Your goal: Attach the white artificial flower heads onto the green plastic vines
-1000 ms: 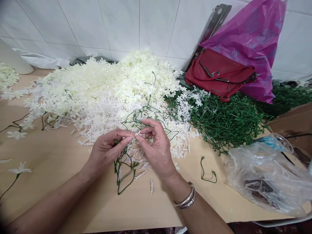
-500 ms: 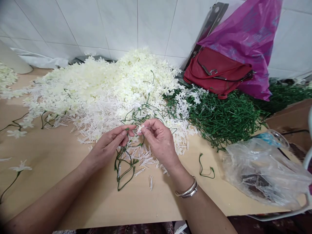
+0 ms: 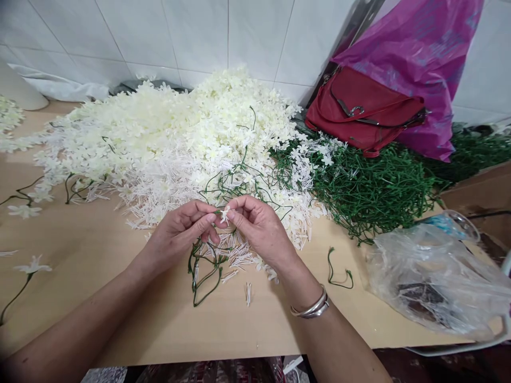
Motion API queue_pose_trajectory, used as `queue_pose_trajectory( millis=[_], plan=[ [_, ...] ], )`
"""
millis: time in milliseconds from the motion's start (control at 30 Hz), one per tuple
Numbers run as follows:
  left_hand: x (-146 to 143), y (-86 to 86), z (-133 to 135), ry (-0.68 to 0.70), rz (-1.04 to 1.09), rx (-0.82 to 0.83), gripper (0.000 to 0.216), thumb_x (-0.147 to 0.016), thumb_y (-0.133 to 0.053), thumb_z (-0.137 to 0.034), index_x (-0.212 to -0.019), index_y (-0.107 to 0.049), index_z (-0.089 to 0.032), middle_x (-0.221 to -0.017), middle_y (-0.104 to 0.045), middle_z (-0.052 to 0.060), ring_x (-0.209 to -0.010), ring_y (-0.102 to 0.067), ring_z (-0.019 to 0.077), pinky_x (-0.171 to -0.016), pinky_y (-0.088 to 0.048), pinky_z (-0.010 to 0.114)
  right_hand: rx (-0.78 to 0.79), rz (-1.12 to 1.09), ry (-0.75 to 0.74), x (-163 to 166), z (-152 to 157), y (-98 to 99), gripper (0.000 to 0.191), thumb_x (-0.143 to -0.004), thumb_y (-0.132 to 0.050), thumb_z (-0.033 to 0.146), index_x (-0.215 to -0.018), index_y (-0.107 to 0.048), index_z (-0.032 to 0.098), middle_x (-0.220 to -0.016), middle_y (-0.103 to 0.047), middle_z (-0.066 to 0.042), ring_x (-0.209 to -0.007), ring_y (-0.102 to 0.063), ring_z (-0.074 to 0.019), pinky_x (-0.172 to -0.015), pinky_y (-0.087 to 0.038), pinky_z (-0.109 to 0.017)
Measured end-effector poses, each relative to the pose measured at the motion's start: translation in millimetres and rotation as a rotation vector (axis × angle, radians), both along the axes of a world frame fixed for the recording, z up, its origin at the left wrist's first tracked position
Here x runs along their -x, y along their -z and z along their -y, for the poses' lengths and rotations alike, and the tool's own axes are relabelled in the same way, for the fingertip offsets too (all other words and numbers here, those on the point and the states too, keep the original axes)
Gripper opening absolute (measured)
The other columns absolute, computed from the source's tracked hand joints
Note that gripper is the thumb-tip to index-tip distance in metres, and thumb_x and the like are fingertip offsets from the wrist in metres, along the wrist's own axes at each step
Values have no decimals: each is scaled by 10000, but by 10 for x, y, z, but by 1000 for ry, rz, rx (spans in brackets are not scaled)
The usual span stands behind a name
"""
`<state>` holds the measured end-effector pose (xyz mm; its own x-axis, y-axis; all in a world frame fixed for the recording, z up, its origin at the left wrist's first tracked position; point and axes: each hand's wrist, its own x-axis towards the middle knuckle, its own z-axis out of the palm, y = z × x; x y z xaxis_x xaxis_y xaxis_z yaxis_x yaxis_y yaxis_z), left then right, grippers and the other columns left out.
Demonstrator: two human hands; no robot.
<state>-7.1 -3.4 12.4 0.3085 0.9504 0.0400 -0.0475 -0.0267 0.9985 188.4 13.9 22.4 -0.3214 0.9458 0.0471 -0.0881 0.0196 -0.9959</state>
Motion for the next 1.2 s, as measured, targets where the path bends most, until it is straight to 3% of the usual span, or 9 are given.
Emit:
queue_pose_trajectory(
  millis=[200,433,767,967,1200],
  plan=[
    [-3,-22,-1,9,-25,-26,178,-989,-653,-346,-1046,-665,-178,-868,-802,40,-636,-723,116,-594,-517,228,96,-4,-45,5,20,-45,311,-840,-822,501,-868,-679,226,-781,-715,6,-778,-673,-162,-769,-534,-326],
    [31,-52,-3,-8,-39,-57,178,-979,-663,-319,-1064,-709,-170,-863,-779,32,-584,-631,86,-569,-513,213,69,-16,-38,-41,-2,-7,265,-854,-813,460,-884,-688,228,-780,-677,18,-750,-633,-150,-740,-518,-319],
    [44,-46,-6,24,-65,-21,178,-960,-684,-336,-1016,-739,-177,-832,-773,41,-598,-690,107,-538,-493,207,115,6,-108,-49,-2,-39,314,-813,-843,498,-861,-701,222,-789,-712,7,-773,-663,-154,-772,-556,-328],
    [62,-54,-28,74,-63,2,175,-984,-657,-322,-900,-710,-179,-827,-770,33,-649,-740,117,-612,-563,204,159,-61,-89,7,8,15,291,-803,-857,443,-851,-684,214,-762,-701,14,-748,-663,-151,-730,-544,-313],
    [61,92,-59,76,-40,6,197,-993,-657,-347,-915,-703,-173,-824,-774,38,-702,-759,133,-687,-619,228,188,-67,-73,46,-5,155,265,-830,-832,414,-836,-666,207,-757,-687,21,-721,-641,-137,-731,-525,-313]
  ],
)
